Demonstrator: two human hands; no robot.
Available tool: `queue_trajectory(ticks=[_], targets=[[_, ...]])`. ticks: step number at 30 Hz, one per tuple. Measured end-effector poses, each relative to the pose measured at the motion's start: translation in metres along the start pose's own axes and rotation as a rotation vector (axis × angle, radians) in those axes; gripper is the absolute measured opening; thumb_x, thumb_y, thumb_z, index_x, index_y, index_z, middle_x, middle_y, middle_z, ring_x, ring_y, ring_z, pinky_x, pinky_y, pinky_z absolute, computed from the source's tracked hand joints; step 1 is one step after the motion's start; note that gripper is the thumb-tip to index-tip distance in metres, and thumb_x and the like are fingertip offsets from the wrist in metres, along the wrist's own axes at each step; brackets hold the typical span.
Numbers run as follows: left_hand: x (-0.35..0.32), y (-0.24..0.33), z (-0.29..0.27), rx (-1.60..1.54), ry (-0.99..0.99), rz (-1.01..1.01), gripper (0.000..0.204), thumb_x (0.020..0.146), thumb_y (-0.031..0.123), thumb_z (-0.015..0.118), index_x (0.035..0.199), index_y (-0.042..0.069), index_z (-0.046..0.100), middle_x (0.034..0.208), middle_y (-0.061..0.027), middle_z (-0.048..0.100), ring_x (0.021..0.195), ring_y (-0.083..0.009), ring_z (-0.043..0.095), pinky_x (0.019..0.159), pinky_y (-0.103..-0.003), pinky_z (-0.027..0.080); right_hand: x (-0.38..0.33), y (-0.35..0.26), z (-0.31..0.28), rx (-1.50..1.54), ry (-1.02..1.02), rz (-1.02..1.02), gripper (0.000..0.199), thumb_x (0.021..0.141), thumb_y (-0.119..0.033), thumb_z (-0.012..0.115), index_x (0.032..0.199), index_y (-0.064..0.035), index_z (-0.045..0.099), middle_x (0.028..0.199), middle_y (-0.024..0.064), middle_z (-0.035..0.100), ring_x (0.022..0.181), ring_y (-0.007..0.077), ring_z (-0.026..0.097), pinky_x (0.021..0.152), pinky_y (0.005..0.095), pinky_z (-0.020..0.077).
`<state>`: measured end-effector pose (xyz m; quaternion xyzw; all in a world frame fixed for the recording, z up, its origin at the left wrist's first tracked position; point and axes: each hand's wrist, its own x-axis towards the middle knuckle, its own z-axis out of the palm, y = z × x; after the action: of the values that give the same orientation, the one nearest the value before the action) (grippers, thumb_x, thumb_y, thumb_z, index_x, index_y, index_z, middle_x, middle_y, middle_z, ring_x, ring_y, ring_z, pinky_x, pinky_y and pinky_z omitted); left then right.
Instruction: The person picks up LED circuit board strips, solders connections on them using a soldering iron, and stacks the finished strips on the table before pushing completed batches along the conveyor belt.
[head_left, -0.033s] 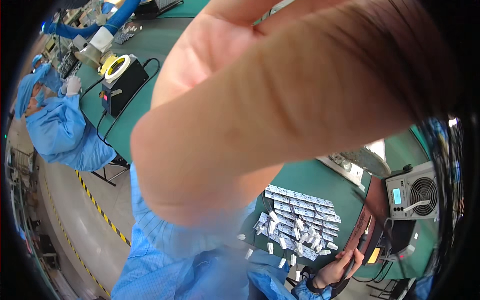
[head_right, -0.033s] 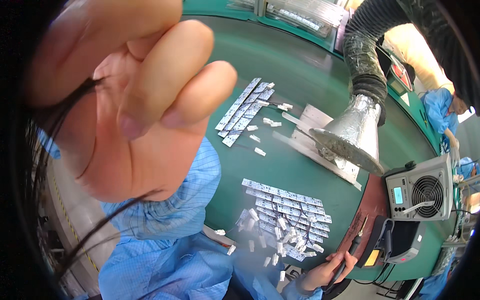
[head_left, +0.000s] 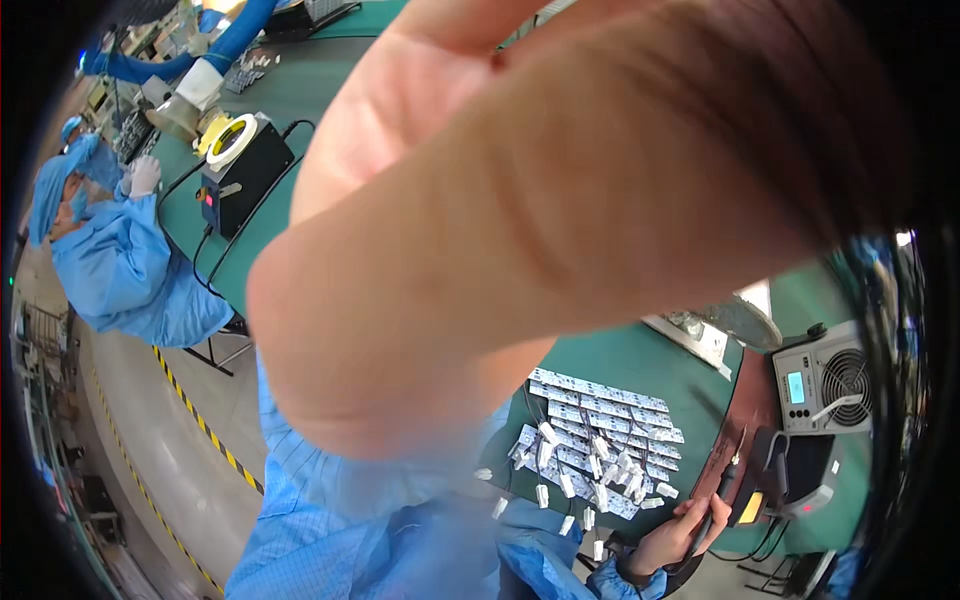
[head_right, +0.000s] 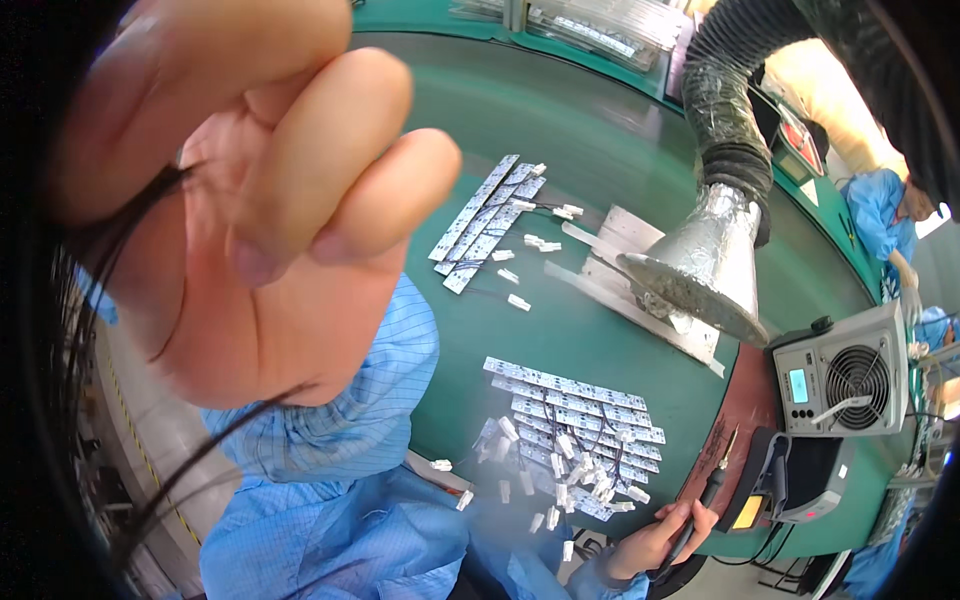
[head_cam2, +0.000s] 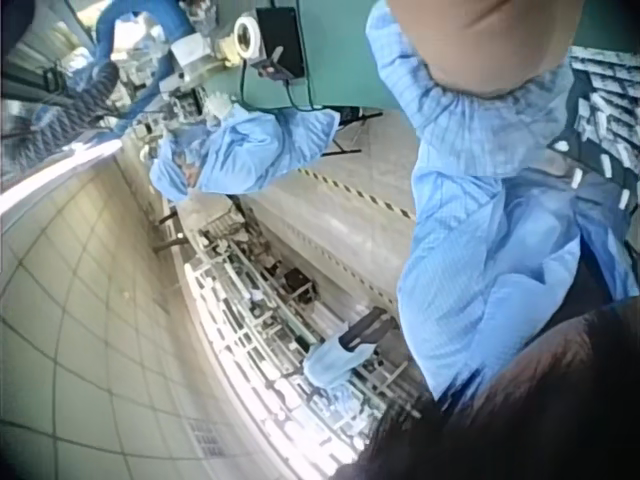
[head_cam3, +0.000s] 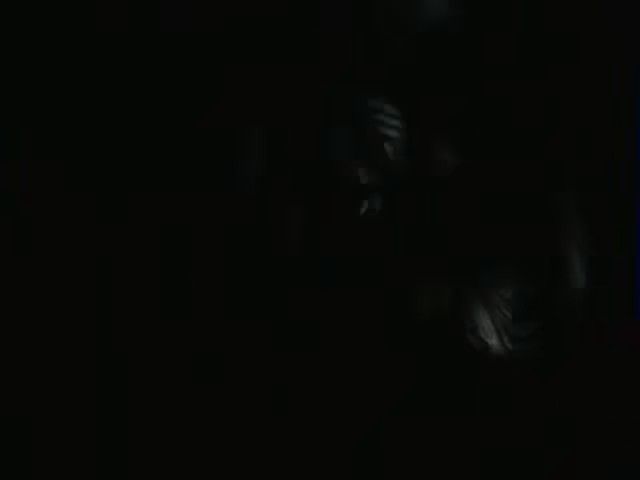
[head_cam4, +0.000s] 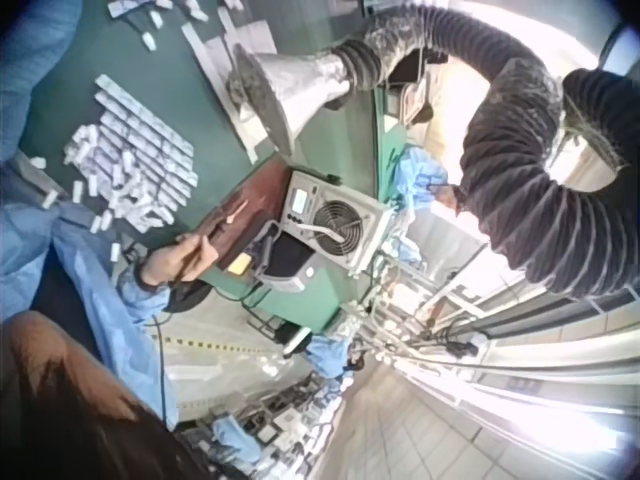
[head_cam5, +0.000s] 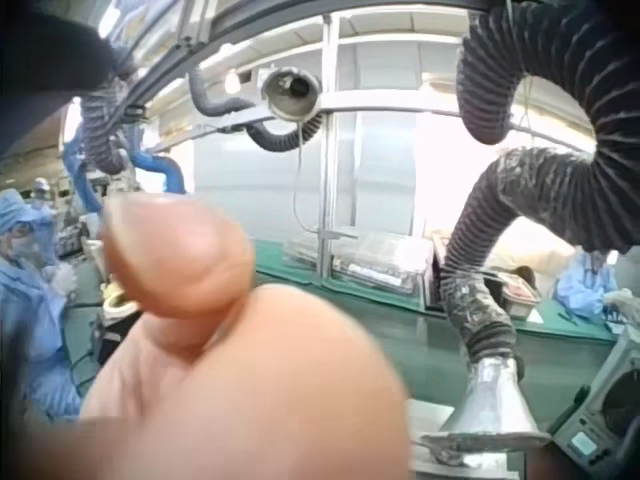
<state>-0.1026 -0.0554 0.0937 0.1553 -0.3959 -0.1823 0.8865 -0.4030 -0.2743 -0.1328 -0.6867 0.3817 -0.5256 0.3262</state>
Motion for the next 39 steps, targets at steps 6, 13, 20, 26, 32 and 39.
queue_trajectory(ticks=[6, 13, 20, 26, 32, 39], targets=[[0.008, -0.002, 0.019, 0.062, -0.012, -0.024, 0.01, 0.094, 0.018, 0.058, 0.088, 0.021, 0.051, 0.098, 0.0102, 0.059, 0.062, -0.0129, 0.039, 0.064, -0.03, 0.028, 0.005, -0.005, 0.013, 0.077, -0.126, -0.048, 0.01, 0.094, 0.002, 0.05, 0.103, -0.0001, 0.053, 0.087, 0.0051, 0.044, 0.066, 0.0117, 0.043, 0.058, 0.0252, 0.036], [0.019, 0.001, 0.004, 0.144, -0.196, -0.244, 0.024, 0.093, 0.013, 0.061, 0.112, 0.013, 0.046, 0.095, 0.0097, 0.059, 0.064, -0.0113, 0.043, 0.068, -0.03, 0.029, 0.008, -0.007, 0.006, 0.045, -0.085, -0.126, 0.008, 0.094, 0.002, 0.052, 0.101, 0.0003, 0.054, 0.086, 0.0043, 0.042, 0.066, 0.0111, 0.043, 0.057, 0.0249, 0.035], [0.02, -0.01, -0.003, 0.167, -0.199, -0.176, 0.021, 0.097, 0.016, 0.059, 0.113, 0.014, 0.045, 0.099, 0.0074, 0.058, 0.064, -0.0095, 0.041, 0.066, -0.029, 0.028, 0.006, -0.015, 0.008, 0.051, -0.048, -0.074, 0.009, 0.093, 0.004, 0.051, 0.101, -0.0005, 0.054, 0.087, 0.0044, 0.042, 0.066, 0.0113, 0.043, 0.057, 0.0249, 0.0349], [0.012, -0.004, 0.0, 0.146, -0.123, -0.067, 0.023, 0.098, 0.017, 0.059, 0.115, 0.012, 0.044, 0.098, 0.0055, 0.057, 0.064, -0.0088, 0.041, 0.067, -0.028, 0.031, 0.006, -0.016, 0.011, 0.056, -0.065, -0.107, 0.013, 0.095, 0.003, 0.051, 0.106, -0.0004, 0.055, 0.088, 0.0035, 0.044, 0.068, 0.009, 0.043, 0.059, 0.0222, 0.036], [0.012, -0.029, 0.007, 0.304, -0.247, -0.395, 0.039, 0.094, 0.017, 0.065, 0.124, 0.007, 0.043, 0.095, -0.0018, 0.062, 0.066, -0.0098, 0.049, 0.06, -0.027, 0.036, 0.007, -0.015, 0.006, 0.059, -0.049, -0.114, 0.013, 0.095, 0.003, 0.05, 0.106, -0.0004, 0.055, 0.088, 0.0032, 0.044, 0.067, 0.0085, 0.043, 0.058, 0.0217, 0.0356], [0.003, -0.032, 0.032, 0.368, -0.773, -0.604, 0.025, 0.082, 0.012, 0.077, 0.104, 0.003, 0.069, 0.092, -0.0126, 0.07, 0.061, -0.0157, 0.056, 0.055, -0.027, 0.039, 0.008, -0.013, 0.01, 0.056, -0.067, -0.125, 0.012, 0.094, 0.003, 0.052, 0.105, -0.0004, 0.055, 0.082, 0.004, 0.042, 0.066, 0.0112, 0.043, 0.057, 0.0245, 0.0347]])
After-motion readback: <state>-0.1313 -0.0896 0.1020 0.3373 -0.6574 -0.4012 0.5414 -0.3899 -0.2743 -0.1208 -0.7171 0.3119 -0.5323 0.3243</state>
